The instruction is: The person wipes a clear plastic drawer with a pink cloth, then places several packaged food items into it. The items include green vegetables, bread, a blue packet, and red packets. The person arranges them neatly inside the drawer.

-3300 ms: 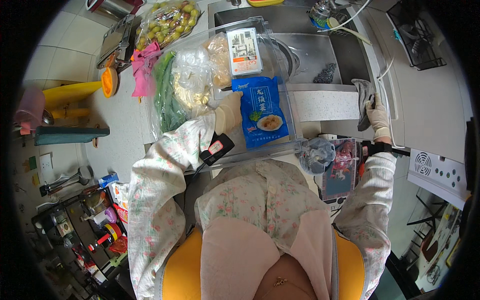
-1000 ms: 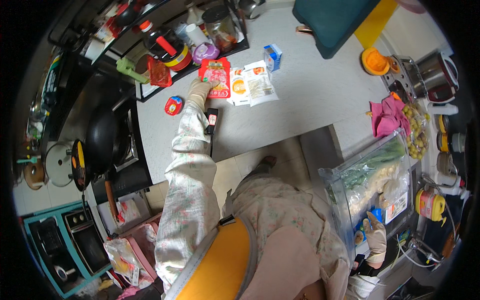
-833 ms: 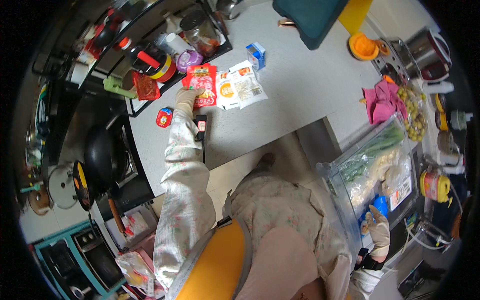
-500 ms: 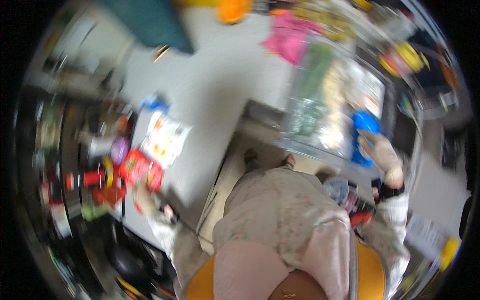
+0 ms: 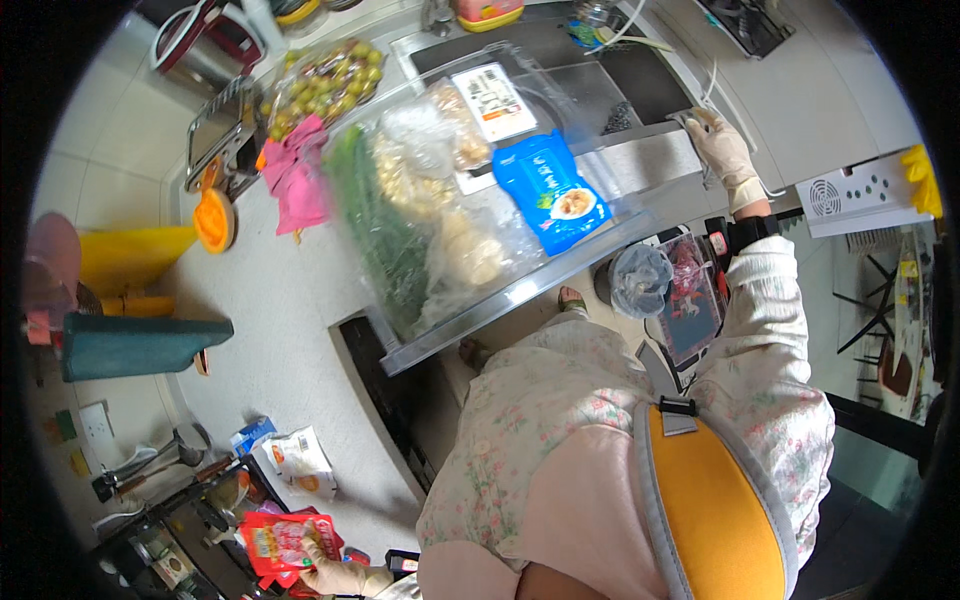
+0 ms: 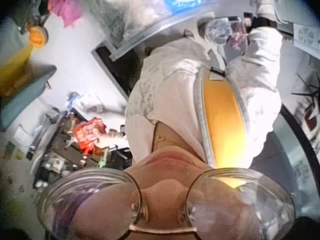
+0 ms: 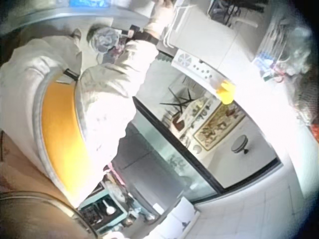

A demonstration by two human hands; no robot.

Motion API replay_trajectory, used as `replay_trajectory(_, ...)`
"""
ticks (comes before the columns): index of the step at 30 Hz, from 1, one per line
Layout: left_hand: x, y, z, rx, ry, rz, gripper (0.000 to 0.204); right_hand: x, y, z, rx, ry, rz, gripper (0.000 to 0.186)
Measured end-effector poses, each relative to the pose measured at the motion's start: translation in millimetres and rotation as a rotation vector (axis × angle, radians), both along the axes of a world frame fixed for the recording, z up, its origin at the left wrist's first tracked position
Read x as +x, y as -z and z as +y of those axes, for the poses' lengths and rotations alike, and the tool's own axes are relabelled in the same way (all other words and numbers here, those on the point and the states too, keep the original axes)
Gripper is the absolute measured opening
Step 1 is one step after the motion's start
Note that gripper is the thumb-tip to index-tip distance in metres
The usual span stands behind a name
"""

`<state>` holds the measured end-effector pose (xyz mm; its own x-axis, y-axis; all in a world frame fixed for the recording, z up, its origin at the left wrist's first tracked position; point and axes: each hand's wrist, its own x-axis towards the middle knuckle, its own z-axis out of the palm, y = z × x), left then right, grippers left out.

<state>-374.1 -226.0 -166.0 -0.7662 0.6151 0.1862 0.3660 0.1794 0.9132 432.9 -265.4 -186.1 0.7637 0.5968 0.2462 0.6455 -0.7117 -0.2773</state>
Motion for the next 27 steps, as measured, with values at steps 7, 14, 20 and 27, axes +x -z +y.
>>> replay_trajectory(7,268.0,-71.3,42.6,0.206,0.428,-0.355,0.051,103.0,72.4,-45.3,-0.194,-0.012,-0.106,0.068)
replay_trajectory(14,578.0,-39.0,37.1,-0.208,1.614,-0.780,0.025,139.8,110.1,-62.8,-0.273,-0.192,-0.126,0.057)
replay_trajectory(20,754.6,60.9,3.5,-0.548,1.464,-0.475,0.034,169.3,121.1,-77.0,0.034,-0.194,0.002,0.044)
replay_trajectory(27,802.8,146.0,7.5,-0.701,1.241,-0.266,0.051,174.5,120.0,-84.1,0.182,-0.239,0.109,0.042)
